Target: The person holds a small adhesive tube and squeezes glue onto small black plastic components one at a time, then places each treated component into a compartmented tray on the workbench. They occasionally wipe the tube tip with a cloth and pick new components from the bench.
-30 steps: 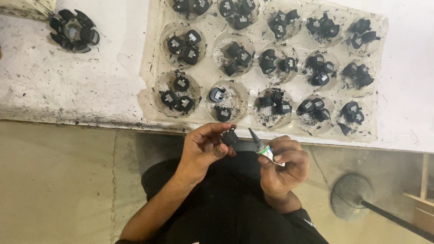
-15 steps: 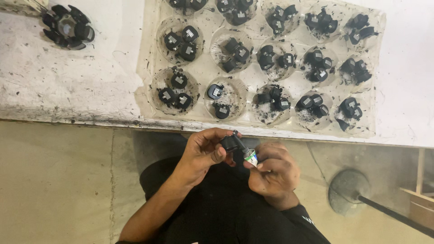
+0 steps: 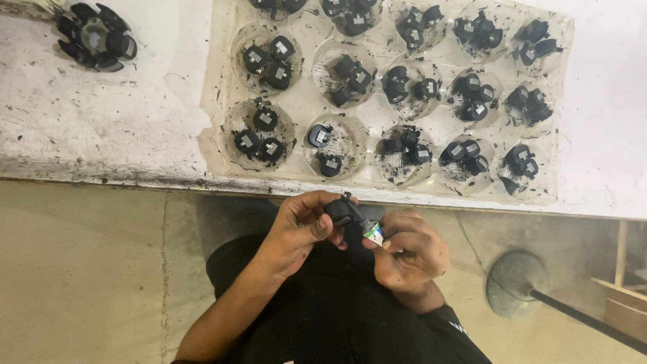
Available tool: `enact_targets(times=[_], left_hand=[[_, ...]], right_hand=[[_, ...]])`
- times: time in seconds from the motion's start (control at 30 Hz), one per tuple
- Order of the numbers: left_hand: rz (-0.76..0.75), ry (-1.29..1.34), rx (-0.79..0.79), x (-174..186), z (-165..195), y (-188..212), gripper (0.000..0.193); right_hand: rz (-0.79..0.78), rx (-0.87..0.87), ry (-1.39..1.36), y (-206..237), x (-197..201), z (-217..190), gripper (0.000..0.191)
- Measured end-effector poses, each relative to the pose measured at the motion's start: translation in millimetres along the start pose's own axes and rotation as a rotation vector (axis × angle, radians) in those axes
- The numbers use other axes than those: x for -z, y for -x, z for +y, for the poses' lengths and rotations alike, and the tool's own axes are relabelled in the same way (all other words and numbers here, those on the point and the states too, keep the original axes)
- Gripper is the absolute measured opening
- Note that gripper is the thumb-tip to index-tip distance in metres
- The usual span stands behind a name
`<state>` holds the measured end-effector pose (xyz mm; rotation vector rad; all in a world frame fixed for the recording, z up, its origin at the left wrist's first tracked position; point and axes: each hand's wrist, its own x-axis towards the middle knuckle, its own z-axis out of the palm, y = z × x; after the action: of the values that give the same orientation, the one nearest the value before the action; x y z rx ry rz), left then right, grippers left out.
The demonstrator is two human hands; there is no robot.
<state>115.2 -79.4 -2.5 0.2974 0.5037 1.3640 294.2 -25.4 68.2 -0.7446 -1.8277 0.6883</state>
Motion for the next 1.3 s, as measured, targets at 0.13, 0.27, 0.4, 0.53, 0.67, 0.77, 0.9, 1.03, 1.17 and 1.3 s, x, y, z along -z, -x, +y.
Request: enact_targets(times=[0.13,0.27,0.4,0.53,0.67,0.77,0.9,1.03,1.17,1.3], left_hand=[[0.001,0.068,0.013,2.8,0.9,-0.8,0.038],[-0.007,0.028,-0.062,-3.3,6.2,-5.1,0.038],[0.079,-0.548,-0.405,-11.4,33.1,-30.1,0.041],[0.195,-0.959,-0.421,-28.3,66.6,-57.9,0.04],[0.277,-1.53,-0.295,-47.5,78.3,-77.2,0.039],[0.342,-1.834,-0.384,-51.7,65.5,-90.8,0.036],[0.325,-2.003,-0.319,-44.1,45.5,-109.7,0.035],[0.318,-2.075,-0.266,-45.0,42.9,-114.5,0.039],[0.298,-1.921,-0.557,-40.0,68.9,-91.3,0.046],[0.455,-1.899,-0.818,0.6,124.0,-55.6,0.033]], right_hand=[[0.0,-0.002,-0.061,2.2,0.1,3.8,0.033],[0.03,-0.124,-0.172,9.5,1.4,8.8,0.035],[0.221,-0.111,-0.26,16.7,2.4,16.9,0.033],[0.353,-0.046,-0.287,18.0,4.8,24.9,0.034],[0.429,-0.052,-0.27,18.6,9.4,24.9,0.035],[0.432,-0.052,-0.244,20.5,10.6,26.3,0.036],[0.43,-0.021,-0.232,21.6,13.4,36.0,0.035],[0.425,-0.048,-0.279,21.9,15.7,44.0,0.039],[0.414,-0.014,-0.272,16.4,15.6,53.4,0.041],[0.347,-0.009,-0.271,13.0,11.0,58.2,0.04]])
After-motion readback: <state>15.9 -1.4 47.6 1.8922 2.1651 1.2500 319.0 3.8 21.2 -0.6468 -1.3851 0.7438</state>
